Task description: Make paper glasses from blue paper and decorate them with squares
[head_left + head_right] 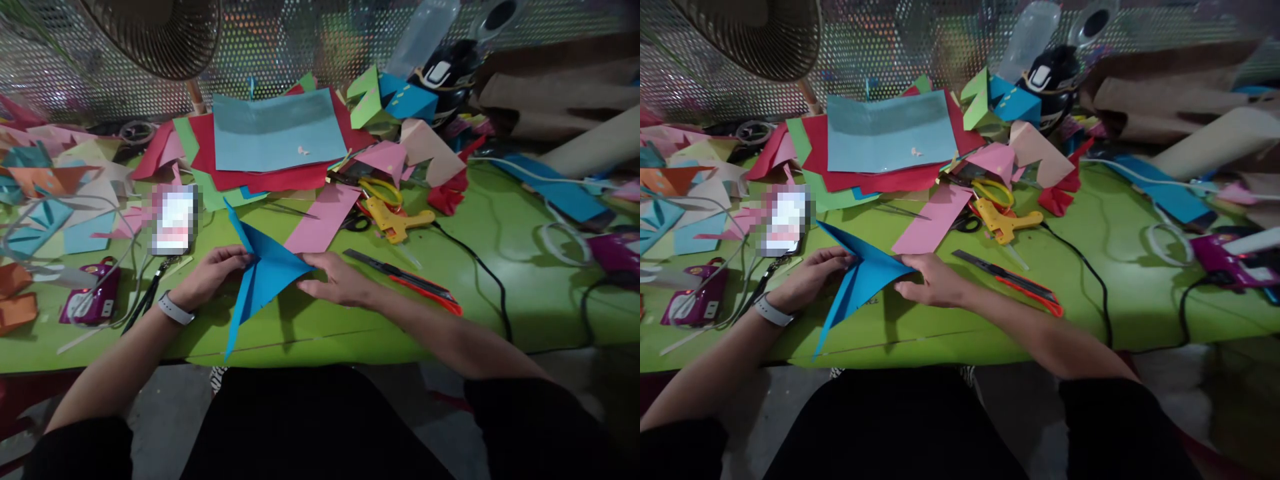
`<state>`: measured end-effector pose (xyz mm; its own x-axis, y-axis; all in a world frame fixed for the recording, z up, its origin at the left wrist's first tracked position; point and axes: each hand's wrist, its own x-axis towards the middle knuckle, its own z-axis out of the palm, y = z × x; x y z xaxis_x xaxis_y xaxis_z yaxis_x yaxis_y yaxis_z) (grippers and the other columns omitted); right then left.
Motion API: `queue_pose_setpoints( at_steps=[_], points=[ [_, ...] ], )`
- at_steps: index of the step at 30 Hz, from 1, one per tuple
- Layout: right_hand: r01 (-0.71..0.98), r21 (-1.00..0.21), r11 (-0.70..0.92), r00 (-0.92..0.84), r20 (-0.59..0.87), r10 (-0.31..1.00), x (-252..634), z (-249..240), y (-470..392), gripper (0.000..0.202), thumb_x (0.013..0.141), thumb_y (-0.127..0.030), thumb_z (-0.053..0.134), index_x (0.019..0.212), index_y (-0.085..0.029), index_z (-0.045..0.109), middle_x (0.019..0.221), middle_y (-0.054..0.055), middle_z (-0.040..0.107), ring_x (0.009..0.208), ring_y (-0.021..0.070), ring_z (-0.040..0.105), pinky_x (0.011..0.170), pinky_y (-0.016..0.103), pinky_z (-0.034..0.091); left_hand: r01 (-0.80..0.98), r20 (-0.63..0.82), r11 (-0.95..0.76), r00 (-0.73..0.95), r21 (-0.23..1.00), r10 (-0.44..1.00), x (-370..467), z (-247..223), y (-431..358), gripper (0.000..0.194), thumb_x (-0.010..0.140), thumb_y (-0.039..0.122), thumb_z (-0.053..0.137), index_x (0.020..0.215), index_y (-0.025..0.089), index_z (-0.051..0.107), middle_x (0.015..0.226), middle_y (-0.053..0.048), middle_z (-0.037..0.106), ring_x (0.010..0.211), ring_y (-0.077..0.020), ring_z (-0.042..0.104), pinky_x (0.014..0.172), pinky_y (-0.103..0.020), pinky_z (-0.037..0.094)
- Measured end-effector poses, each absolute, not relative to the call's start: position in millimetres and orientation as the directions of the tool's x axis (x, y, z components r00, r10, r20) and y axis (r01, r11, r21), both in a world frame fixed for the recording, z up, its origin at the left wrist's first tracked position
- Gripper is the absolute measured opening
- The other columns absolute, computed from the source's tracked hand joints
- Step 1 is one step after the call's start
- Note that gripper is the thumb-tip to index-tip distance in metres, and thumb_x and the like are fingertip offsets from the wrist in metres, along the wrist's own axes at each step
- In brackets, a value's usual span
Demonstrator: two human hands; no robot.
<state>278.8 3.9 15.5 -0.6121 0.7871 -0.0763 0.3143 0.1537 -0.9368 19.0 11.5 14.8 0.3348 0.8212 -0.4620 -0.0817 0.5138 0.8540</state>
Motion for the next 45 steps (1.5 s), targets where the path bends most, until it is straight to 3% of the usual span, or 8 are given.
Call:
queue_pose_setpoints(
  at_steps=[9, 16, 21, 27, 34, 36, 39, 45],
  points=[
    [0.147, -0.964, -0.22, -0.444, -0.263, 0.857, 266.8, 4.2, 2.6, 0.05, 0.077, -0.067, 0.07, 0.07, -0.019, 0.06, 0.065, 0.0, 0.056, 0.064, 0.0135, 0.049, 0.059, 0.028, 0.041, 0.065, -0.346, 0.36, 0.473, 0.931, 0.81, 17.8, 9.7, 12.4, 0.027, 0.081, 0.042, 0.08, 0.082, 0.017, 0.072, 0.076, -0.001, 0.067, 0.064, -0.0093, 0.057, 0.062, -0.023, 0.049],
    [0.033, -0.907, -0.419, -0.5, -0.378, 0.779, 261.8, -1.5, 4.6, 0.05, 0.065, -0.064, 0.083, 0.077, -0.017, 0.067, 0.074, 0.003, 0.069, 0.063, 0.0144, 0.063, 0.058, 0.03, 0.054, 0.002, -0.216, 0.231, 0.354, 0.973, 0.91, 15.9, 7.6, 14.4, 0.042, 0.084, 0.037, 0.079, 0.121, 0.025, 0.062, 0.078, 0.003, 0.07, 0.066, -0.0088, 0.058, 0.062, -0.02, 0.047],
    [0.039, -0.915, -0.403, -0.502, -0.367, 0.784, 263.3, 0.8, 6.1, 0.045, 0.067, -0.056, 0.085, 0.071, -0.019, 0.06, 0.066, 0.001, 0.068, 0.057, 0.0119, 0.064, 0.052, 0.024, 0.05, 0.037, -0.176, 0.172, 0.27, 0.984, 0.947, 14.8, 11.5, 15.8, 0.04, 0.085, 0.034, 0.077, 0.117, 0.025, 0.055, 0.074, 0.004, 0.069, 0.063, -0.0093, 0.055, 0.058, -0.019, 0.043],
    [0.092, -0.937, -0.338, -0.501, -0.336, 0.797, 266.2, 2.5, 11.3, 0.043, 0.073, -0.057, 0.079, 0.072, -0.018, 0.061, 0.065, 0.003, 0.071, 0.056, 0.0109, 0.065, 0.046, 0.02, 0.042, 0.171, -0.085, 0.051, 0.194, 0.984, 0.977, 7.7, 9.6, 24.0, 0.022, 0.085, 0.038, 0.075, 0.099, 0.021, 0.072, 0.097, -0.003, 0.073, 0.081, -0.0127, 0.06, 0.069, -0.022, 0.047],
    [0.334, -0.942, -0.038, -0.394, -0.177, 0.902, 313.1, 22.2, 37.1, 0.02, 0.089, -0.036, 0.061, 0.087, -0.017, 0.067, 0.081, 0.006, 0.075, 0.066, 0.0152, 0.068, 0.063, 0.029, 0.054, 0.151, -0.138, 0.121, 0.111, 0.981, 0.984, 3.3, 13.7, 30.6, 0.037, 0.079, 0.043, 0.079, 0.11, 0.023, 0.074, 0.09, -0.002, 0.068, 0.077, -0.013, 0.057, 0.064, -0.022, 0.045],
    [0.582, -0.806, 0.11, -0.258, -0.054, 0.965, 338.3, 26.9, 50.5, 0.018, 0.088, -0.027, 0.058, 0.097, -0.017, 0.07, 0.091, 0.007, 0.075, 0.077, 0.0183, 0.069, 0.07, 0.032, 0.054, 0.133, -0.134, 0.116, 0.136, 0.984, 0.982, 3.4, 14.4, 31.5, 0.04, 0.078, 0.042, 0.08, 0.112, 0.023, 0.073, 0.084, -0.001, 0.064, 0.076, -0.0125, 0.057, 0.064, -0.021, 0.045],
    [0.906, -0.354, 0.234, -0.248, 0.005, 0.969, 366.6, 28.1, 66.7, 0.027, 0.084, -0.014, 0.054, 0.106, -0.016, 0.07, 0.114, 0.012, 0.071, 0.096, 0.026, 0.067, 0.075, 0.037, 0.05, 0.147, -0.124, 0.098, 0.175, 0.984, 0.977, 4.3, 15.3, 31.8, 0.039, 0.08, 0.04, 0.079, 0.114, 0.022, 0.07, 0.088, -0.001, 0.065, 0.079, -0.0128, 0.058, 0.067, -0.022, 0.047],
    [0.899, 0.049, 0.436, -0.423, -0.17, 0.89, 367.5, 24.0, 79.8, 0.04, 0.088, -0.011, 0.045, 0.123, -0.015, 0.062, 0.124, 0.017, 0.065, 0.097, 0.0308, 0.063, 0.067, 0.037, 0.044, 0.109, -0.108, 0.083, 0.251, 0.991, 0.962, 4.3, 17.8, 28.9, 0.037, 0.086, 0.031, 0.074, 0.12, 0.023, 0.063, 0.085, 0.0, 0.065, 0.075, -0.0115, 0.059, 0.066, -0.022, 0.047]
  ],
)
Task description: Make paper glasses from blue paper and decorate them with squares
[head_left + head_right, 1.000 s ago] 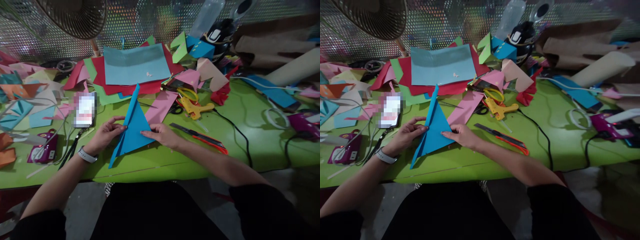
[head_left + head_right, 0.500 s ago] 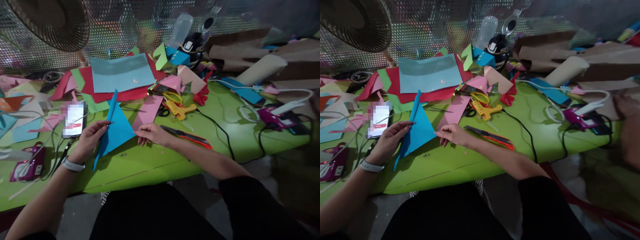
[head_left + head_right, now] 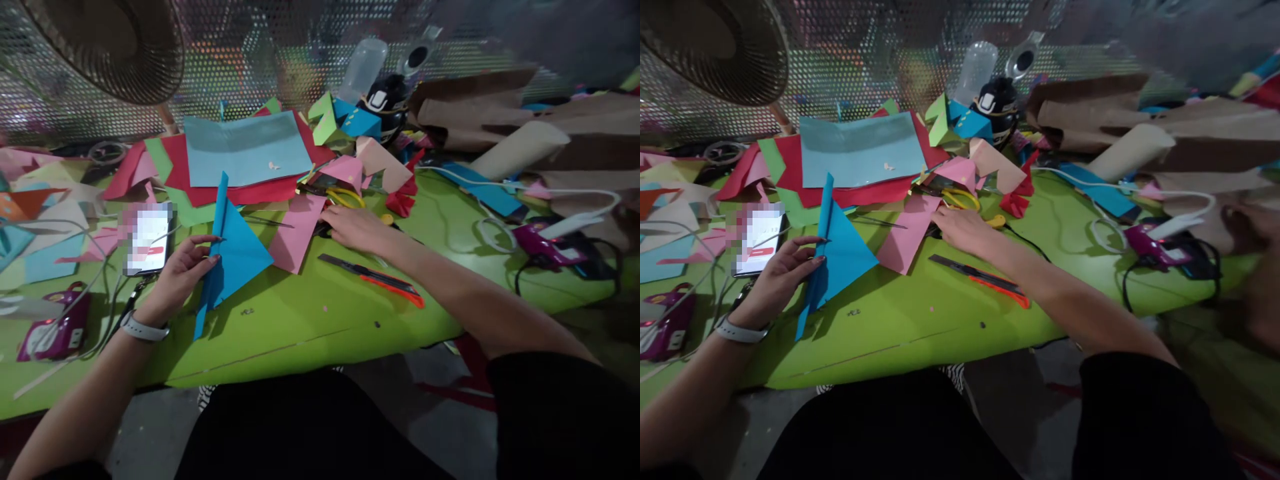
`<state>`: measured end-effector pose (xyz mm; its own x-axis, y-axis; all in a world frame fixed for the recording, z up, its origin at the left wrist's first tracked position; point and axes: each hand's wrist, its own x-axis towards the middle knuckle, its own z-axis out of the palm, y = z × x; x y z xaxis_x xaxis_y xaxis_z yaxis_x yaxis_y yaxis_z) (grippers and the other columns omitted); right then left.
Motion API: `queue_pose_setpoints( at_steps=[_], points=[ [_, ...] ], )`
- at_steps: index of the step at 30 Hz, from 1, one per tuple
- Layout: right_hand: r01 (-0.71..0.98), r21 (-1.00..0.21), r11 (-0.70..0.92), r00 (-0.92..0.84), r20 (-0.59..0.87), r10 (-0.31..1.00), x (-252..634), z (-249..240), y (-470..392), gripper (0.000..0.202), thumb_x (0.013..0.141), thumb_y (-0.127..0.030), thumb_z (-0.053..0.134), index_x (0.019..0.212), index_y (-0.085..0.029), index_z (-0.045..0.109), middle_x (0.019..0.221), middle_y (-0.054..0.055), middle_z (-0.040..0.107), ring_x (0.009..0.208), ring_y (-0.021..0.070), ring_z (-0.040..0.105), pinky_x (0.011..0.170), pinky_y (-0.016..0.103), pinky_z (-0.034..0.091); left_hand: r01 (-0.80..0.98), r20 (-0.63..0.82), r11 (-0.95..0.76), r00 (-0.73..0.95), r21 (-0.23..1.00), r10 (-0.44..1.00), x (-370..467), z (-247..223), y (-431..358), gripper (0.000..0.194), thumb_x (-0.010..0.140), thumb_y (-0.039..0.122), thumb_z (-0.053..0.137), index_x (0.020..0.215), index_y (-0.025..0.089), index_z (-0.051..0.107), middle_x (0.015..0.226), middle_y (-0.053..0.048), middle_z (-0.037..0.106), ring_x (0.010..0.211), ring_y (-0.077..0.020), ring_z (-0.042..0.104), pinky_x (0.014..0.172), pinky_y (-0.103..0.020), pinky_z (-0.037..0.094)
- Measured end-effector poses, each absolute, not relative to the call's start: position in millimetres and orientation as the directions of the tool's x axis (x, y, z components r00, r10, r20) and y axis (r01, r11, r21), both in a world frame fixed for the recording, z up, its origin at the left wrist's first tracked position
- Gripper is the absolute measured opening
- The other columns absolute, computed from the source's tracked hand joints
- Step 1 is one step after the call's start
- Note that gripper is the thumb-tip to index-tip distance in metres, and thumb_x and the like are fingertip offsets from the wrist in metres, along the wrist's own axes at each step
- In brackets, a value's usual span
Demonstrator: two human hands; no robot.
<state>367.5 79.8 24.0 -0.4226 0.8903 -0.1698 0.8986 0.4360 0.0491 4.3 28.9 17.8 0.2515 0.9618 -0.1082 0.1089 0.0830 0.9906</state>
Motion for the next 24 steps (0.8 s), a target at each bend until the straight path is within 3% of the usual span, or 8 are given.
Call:
queue_pose_setpoints(
  at_steps=[3, 10, 17, 21, 24],
  points=[
    [0.869, 0.116, 0.481, -0.445, -0.239, 0.863, 362.6, 29.3, 84.4, 0.034, 0.087, -0.012, 0.05, 0.12, -0.014, 0.059, 0.118, 0.017, 0.067, 0.094, 0.029, 0.064, 0.065, 0.034, 0.04, 0.073, -0.086, 0.069, 0.252, 0.995, 0.964, 3.9, 18.9, 27.5, 0.035, 0.086, 0.027, 0.073, 0.119, 0.022, 0.062, 0.084, 0.0, 0.064, 0.072, -0.0114, 0.058, 0.063, -0.023, 0.047],
    [0.874, 0.049, 0.483, -0.444, -0.324, 0.836, 361.4, 39.3, 82.1, 0.032, 0.083, -0.026, 0.065, 0.113, -0.018, 0.059, 0.111, 0.014, 0.069, 0.093, 0.0299, 0.066, 0.063, 0.033, 0.039, 0.051, -0.06, 0.048, 0.277, 0.998, 0.959, 3.1, 22.3, 25.0, 0.033, 0.088, 0.026, 0.073, 0.119, 0.021, 0.061, 0.079, 0.002, 0.06, 0.068, -0.0099, 0.052, 0.059, -0.022, 0.041],
    [0.82, 0.123, 0.558, -0.475, -0.396, 0.786, 350.7, 44.4, 78.5, 0.014, 0.079, -0.02, 0.062, 0.092, -0.017, 0.065, 0.099, 0.013, 0.071, 0.085, 0.0274, 0.066, 0.058, 0.032, 0.034, 0.057, -0.072, 0.059, 0.278, 0.997, 0.958, 4.6, 23.5, 22.2, 0.035, 0.088, 0.028, 0.072, 0.12, 0.021, 0.059, 0.08, 0.002, 0.061, 0.069, -0.0101, 0.052, 0.06, -0.022, 0.04],
    [0.828, 0.175, 0.533, -0.457, -0.339, 0.822, 346.9, 59.9, 61.5, 0.012, 0.082, -0.02, 0.059, 0.092, -0.019, 0.064, 0.087, 0.011, 0.072, 0.074, 0.0251, 0.063, 0.054, 0.032, 0.027, 0.072, -0.083, 0.065, 0.279, 0.995, 0.957, 5.2, 21.7, 22.7, 0.035, 0.088, 0.028, 0.072, 0.121, 0.021, 0.06, 0.08, 0.001, 0.062, 0.069, -0.0109, 0.054, 0.061, -0.023, 0.042],
    [0.857, 0.141, 0.496, -0.439, -0.305, 0.845, 340.0, 72.0, 36.8, 0.014, 0.085, -0.023, 0.056, 0.096, -0.018, 0.064, 0.09, 0.013, 0.073, 0.074, 0.0245, 0.062, 0.056, 0.033, 0.026, 0.084, -0.102, 0.081, 0.284, 0.993, 0.953, 5.8, 21.4, 23.4, 0.036, 0.088, 0.03, 0.072, 0.121, 0.022, 0.06, 0.083, 0.0, 0.065, 0.071, -0.0111, 0.056, 0.063, -0.023, 0.044]
  ],
)
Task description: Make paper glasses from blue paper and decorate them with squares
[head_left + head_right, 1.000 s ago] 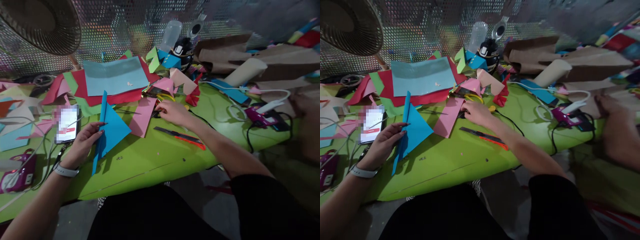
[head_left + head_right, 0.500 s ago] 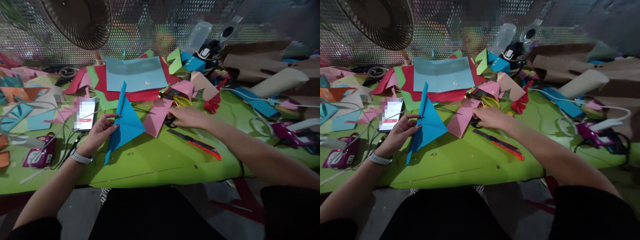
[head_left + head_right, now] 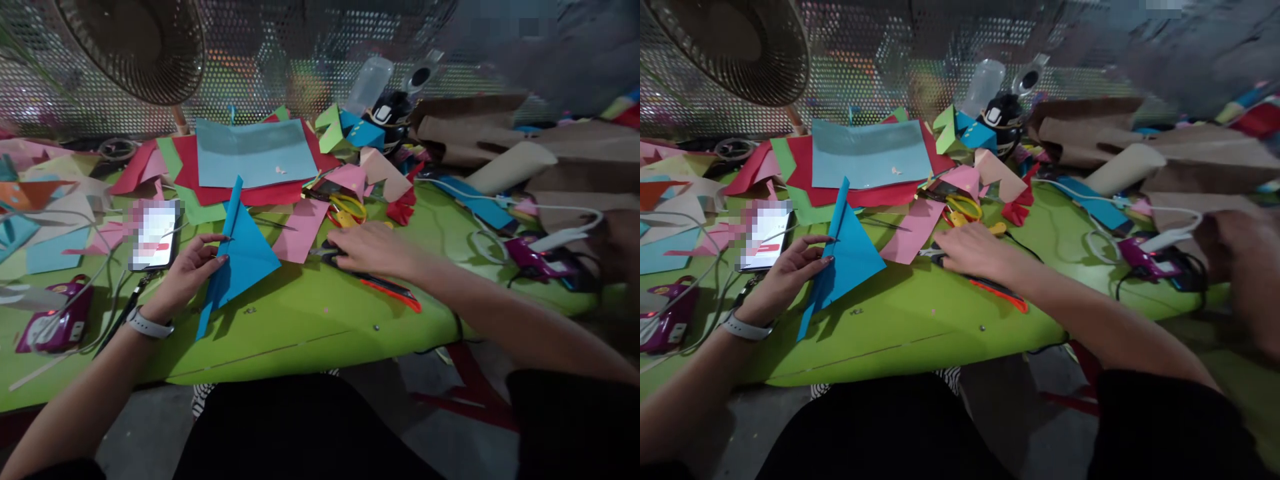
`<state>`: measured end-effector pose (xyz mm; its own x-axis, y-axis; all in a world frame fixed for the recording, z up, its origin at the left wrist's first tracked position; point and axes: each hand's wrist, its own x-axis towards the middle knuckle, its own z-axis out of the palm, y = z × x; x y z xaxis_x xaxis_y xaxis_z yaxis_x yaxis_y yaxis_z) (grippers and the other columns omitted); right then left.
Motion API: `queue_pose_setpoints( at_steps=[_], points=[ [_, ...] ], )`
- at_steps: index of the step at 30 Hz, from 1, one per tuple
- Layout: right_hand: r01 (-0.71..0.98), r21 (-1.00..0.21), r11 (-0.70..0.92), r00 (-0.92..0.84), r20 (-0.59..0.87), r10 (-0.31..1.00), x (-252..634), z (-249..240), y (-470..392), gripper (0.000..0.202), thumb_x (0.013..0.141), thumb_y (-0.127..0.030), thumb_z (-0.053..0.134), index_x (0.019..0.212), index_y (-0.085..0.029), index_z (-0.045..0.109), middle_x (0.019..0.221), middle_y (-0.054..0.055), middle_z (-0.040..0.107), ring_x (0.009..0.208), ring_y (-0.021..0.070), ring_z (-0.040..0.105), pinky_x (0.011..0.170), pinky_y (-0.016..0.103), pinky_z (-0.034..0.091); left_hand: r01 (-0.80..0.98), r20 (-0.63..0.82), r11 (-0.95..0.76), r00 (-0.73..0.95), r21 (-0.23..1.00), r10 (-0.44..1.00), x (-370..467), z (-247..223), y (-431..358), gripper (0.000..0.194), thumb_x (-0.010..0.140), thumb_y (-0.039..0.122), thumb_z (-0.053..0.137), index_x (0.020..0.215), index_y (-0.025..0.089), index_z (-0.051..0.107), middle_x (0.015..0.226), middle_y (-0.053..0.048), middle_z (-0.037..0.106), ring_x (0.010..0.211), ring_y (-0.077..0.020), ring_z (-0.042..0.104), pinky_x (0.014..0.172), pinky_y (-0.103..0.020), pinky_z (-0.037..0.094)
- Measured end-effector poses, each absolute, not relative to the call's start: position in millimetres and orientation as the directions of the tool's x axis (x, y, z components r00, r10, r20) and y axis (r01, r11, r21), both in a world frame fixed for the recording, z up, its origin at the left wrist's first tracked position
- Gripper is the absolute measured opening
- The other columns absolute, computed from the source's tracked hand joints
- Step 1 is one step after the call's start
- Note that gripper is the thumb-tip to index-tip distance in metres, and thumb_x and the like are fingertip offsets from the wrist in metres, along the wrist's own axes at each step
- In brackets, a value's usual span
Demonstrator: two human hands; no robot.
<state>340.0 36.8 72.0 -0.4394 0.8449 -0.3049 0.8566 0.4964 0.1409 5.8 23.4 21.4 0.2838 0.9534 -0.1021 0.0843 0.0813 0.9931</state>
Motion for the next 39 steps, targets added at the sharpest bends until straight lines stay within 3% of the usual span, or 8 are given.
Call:
queue_pose_setpoints(
  at_steps=[4, 7, 10, 14, 18, 22, 28, 39],
  points=[
    [0.889, -0.128, 0.44, -0.451, -0.413, 0.791, 340.9, 80.5, 8.0, 0.015, 0.085, -0.029, 0.059, 0.095, -0.02, 0.065, 0.089, 0.008, 0.071, 0.072, 0.0201, 0.059, 0.058, 0.031, 0.028, 0.102, -0.102, 0.076, 0.283, 0.992, 0.954, 5.7, 20.2, 25.0, 0.039, 0.086, 0.032, 0.074, 0.122, 0.023, 0.062, 0.081, 0.001, 0.065, 0.07, -0.0108, 0.056, 0.062, -0.022, 0.044],
    [0.893, -0.324, 0.313, -0.441, -0.493, 0.75, 361.9, 80.4, -2.4, 0.017, 0.081, -0.032, 0.065, 0.094, -0.022, 0.066, 0.076, 0.002, 0.066, 0.066, 0.0164, 0.055, 0.057, 0.029, 0.029, 0.102, -0.108, 0.082, 0.28, 0.991, 0.954, 4.4, 17.8, 26.8, 0.04, 0.086, 0.033, 0.075, 0.122, 0.024, 0.062, 0.082, 0.001, 0.066, 0.072, -0.0116, 0.058, 0.064, -0.022, 0.045],
    [0.842, -0.533, 0.085, -0.425, -0.557, 0.713, 386.5, 70.7, -7.1, 0.024, 0.075, -0.036, 0.071, 0.093, -0.021, 0.065, 0.064, -0.003, 0.056, 0.058, 0.0131, 0.048, 0.054, 0.027, 0.031, 0.088, -0.122, 0.102, 0.272, 0.991, 0.955, 3.1, 16.1, 28.1, 0.041, 0.086, 0.033, 0.075, 0.124, 0.024, 0.062, 0.084, 0.001, 0.067, 0.074, -0.012, 0.059, 0.066, -0.023, 0.048],
    [0.571, -0.778, -0.262, -0.457, -0.567, 0.686, 390.0, 40.9, -13.6, 0.045, 0.067, -0.054, 0.079, 0.085, -0.021, 0.055, 0.068, -0.004, 0.056, 0.06, 0.0112, 0.05, 0.055, 0.025, 0.039, 0.066, -0.119, 0.106, 0.241, 0.992, 0.963, 1.9, 17.5, 28.6, 0.041, 0.085, 0.03, 0.077, 0.123, 0.024, 0.064, 0.085, 0.0, 0.067, 0.075, -0.0112, 0.059, 0.066, -0.021, 0.047],
    [0.484, -0.772, -0.412, -0.51, -0.631, 0.585, 362.8, 20.3, -20.7, 0.054, 0.066, -0.063, 0.08, 0.085, -0.021, 0.051, 0.072, -0.002, 0.06, 0.062, 0.0109, 0.053, 0.051, 0.023, 0.039, 0.085, -0.142, 0.125, 0.253, 0.989, 0.957, -0.9, 20.8, 29.8, 0.04, 0.084, 0.029, 0.078, 0.121, 0.022, 0.065, 0.082, -0.001, 0.066, 0.068, -0.0103, 0.056, 0.058, -0.02, 0.043],
    [0.452, -0.77, -0.45, -0.588, -0.637, 0.499, 339.7, 24.9, -16.3, 0.057, 0.072, -0.07, 0.073, 0.089, -0.021, 0.05, 0.073, -0.001, 0.063, 0.05, 0.0063, 0.045, 0.045, 0.022, 0.035, 0.119, -0.18, 0.153, 0.27, 0.981, 0.946, -5.3, 26.3, 31.5, 0.039, 0.083, 0.027, 0.076, 0.12, 0.022, 0.065, 0.081, -0.001, 0.066, 0.064, -0.0103, 0.054, 0.054, -0.021, 0.04],
    [0.461, -0.787, -0.41, -0.578, -0.617, 0.535, 325.1, 27.5, 2.4, 0.058, 0.068, -0.066, 0.079, 0.089, -0.021, 0.049, 0.071, -0.003, 0.059, 0.06, 0.0104, 0.054, 0.048, 0.022, 0.041, 0.126, -0.203, 0.174, 0.28, 0.977, 0.938, -12.6, 28.4, 36.3, 0.039, 0.083, 0.025, 0.075, 0.12, 0.021, 0.064, 0.081, -0.001, 0.065, 0.066, -0.0107, 0.055, 0.057, -0.022, 0.043],
    [0.431, -0.806, -0.405, -0.589, -0.591, 0.551, 317.7, 14.4, 8.0, 0.054, 0.069, -0.062, 0.08, 0.084, -0.022, 0.048, 0.067, -0.007, 0.05, 0.059, 0.009, 0.048, 0.047, 0.02, 0.04, 0.164, -0.218, 0.172, 0.331, 0.971, 0.918, -12.4, 19.6, 37.1, 0.038, 0.087, 0.026, 0.073, 0.123, 0.023, 0.064, 0.084, -0.001, 0.066, 0.071, -0.0117, 0.058, 0.062, -0.022, 0.046]
  ],
)
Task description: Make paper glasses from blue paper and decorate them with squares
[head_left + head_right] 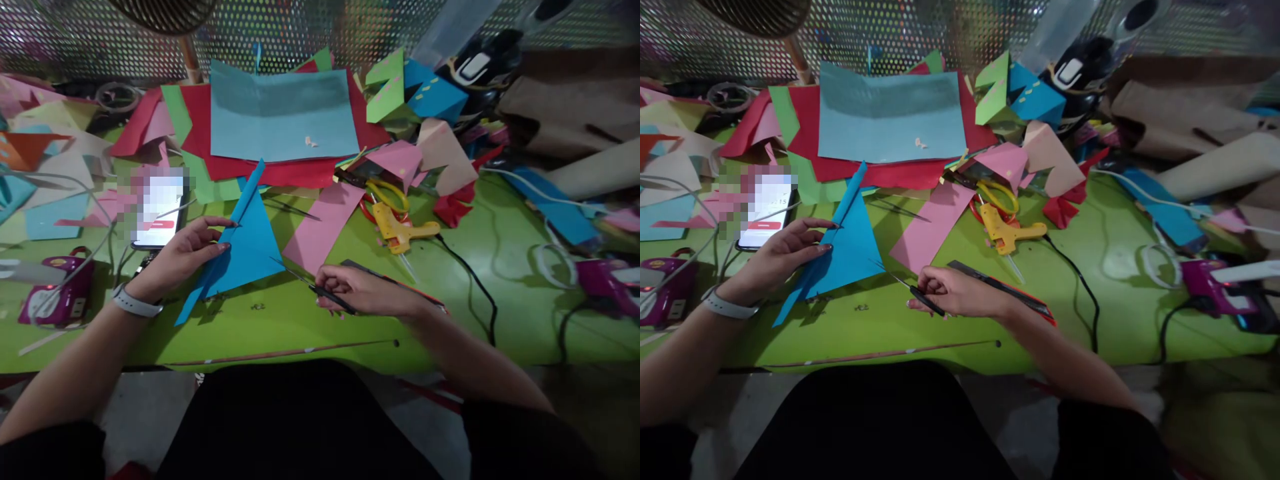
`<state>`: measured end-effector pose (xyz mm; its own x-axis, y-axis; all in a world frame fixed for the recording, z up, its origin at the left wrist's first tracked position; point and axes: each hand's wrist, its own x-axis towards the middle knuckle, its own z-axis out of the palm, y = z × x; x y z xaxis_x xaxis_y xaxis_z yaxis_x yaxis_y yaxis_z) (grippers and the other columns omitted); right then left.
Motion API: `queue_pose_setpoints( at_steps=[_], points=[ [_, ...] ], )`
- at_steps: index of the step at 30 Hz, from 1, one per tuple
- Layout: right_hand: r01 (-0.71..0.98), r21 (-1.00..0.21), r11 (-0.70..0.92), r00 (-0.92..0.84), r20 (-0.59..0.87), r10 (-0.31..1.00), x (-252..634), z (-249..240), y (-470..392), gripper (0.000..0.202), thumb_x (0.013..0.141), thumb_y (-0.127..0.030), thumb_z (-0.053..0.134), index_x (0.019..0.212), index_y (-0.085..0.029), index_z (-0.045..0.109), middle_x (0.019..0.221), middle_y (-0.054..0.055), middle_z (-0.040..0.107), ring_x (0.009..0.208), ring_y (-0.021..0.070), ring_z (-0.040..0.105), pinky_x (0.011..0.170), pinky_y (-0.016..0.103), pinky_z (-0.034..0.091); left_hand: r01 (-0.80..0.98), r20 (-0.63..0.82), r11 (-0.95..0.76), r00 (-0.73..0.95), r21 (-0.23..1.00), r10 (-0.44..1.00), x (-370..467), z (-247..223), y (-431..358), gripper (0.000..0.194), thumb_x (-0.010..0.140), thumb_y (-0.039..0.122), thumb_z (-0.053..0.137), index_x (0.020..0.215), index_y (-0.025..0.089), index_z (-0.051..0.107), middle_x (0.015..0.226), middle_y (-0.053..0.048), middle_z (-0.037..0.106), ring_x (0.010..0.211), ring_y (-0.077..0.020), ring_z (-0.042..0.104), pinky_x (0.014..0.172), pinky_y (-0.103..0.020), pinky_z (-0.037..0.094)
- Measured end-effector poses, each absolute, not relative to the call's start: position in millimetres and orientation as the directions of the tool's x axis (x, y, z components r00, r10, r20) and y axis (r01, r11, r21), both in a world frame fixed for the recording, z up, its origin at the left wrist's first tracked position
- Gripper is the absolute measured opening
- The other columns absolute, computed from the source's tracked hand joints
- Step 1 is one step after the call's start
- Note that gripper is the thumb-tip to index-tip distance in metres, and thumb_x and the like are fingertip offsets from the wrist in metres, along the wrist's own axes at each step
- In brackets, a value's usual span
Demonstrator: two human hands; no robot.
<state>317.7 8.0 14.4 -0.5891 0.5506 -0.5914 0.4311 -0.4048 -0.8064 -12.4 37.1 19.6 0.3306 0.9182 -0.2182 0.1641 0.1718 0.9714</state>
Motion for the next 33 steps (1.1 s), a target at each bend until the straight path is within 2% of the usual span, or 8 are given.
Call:
queue_pose_setpoints(
  at_steps=[11, 20, 33],
  points=[
    [0.419, -0.817, -0.397, -0.601, -0.577, 0.553, 319.0, 12.6, 6.4, 0.055, 0.07, -0.063, 0.079, 0.084, -0.022, 0.047, 0.067, -0.007, 0.048, 0.058, 0.0086, 0.049, 0.05, 0.022, 0.037, 0.169, -0.223, 0.176, 0.322, 0.97, 0.92, -9.8, 17.4, 34.9, 0.041, 0.089, 0.028, 0.072, 0.128, 0.023, 0.063, 0.089, -0.002, 0.067, 0.075, -0.0117, 0.06, 0.064, -0.022, 0.047],
    [0.394, -0.832, -0.39, -0.618, -0.554, 0.558, 320.9, 7.1, 6.4, 0.051, 0.074, -0.061, 0.077, 0.084, -0.021, 0.047, 0.068, -0.005, 0.055, 0.059, 0.0088, 0.05, 0.051, 0.022, 0.039, 0.172, -0.222, 0.172, 0.346, 0.97, 0.912, -10.5, 16.5, 34.1, 0.037, 0.091, 0.028, 0.07, 0.128, 0.025, 0.062, 0.088, -0.001, 0.065, 0.072, -0.0098, 0.056, 0.06, -0.021, 0.043],
    [0.432, -0.817, -0.382, -0.6, -0.577, 0.554, 317.6, 10.9, 6.8, 0.053, 0.071, -0.063, 0.078, 0.081, -0.022, 0.047, 0.064, -0.007, 0.052, 0.056, 0.0094, 0.051, 0.051, 0.023, 0.04, 0.169, -0.237, 0.189, 0.337, 0.967, 0.911, -7.0, 19.6, 32.0, 0.037, 0.089, 0.026, 0.069, 0.125, 0.022, 0.061, 0.089, -0.002, 0.066, 0.073, -0.0111, 0.058, 0.063, -0.023, 0.044]
  ],
)
